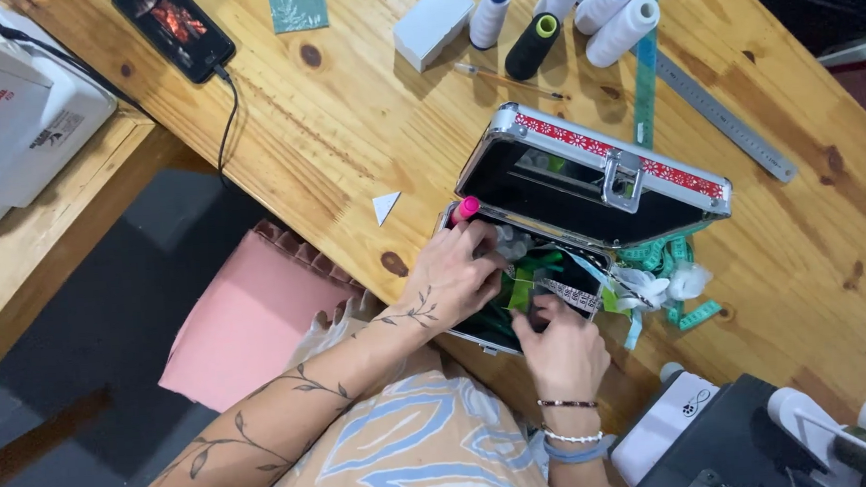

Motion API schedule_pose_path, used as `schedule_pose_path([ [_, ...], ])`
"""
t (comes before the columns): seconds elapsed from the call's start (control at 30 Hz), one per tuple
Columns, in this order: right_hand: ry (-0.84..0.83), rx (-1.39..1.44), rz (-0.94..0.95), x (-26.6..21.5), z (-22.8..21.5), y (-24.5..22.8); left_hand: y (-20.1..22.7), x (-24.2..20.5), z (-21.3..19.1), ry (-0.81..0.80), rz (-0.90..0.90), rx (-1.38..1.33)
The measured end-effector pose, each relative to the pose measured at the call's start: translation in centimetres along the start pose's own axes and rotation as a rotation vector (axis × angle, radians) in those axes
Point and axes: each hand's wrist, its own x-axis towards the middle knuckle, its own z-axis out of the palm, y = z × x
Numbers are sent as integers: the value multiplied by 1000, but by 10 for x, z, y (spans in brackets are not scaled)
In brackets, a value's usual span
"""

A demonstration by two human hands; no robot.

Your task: The person organizes various sewing supplies in a small metal case and then uses a ruler and marking tool to trace a pattern onto green fabric.

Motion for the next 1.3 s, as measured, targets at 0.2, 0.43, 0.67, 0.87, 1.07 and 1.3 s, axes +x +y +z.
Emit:
schedule_pose_path([
  [0.2, 206, 119, -59, -10, -1, 34, 0, 1, 0, 21, 10, 4],
  [0.43, 419, 553, -6, -37, -28, 56, 1, 4, -2, 41, 21, -12],
  [0.67, 436, 625, 73, -57, -49, 53, 0, 3, -2, 32, 35, -1],
  [0.87, 405, 724, 30, -54, -42, 49, 0, 4, -4, 36, 30, -31],
  [1.07, 367, 465, -171, -14, 1, 49, -2, 3, 0, 42, 45, -49],
  [1.3, 298, 229, 101, 6, 25, 55, -6, -1, 16, 141, 44, 44],
])
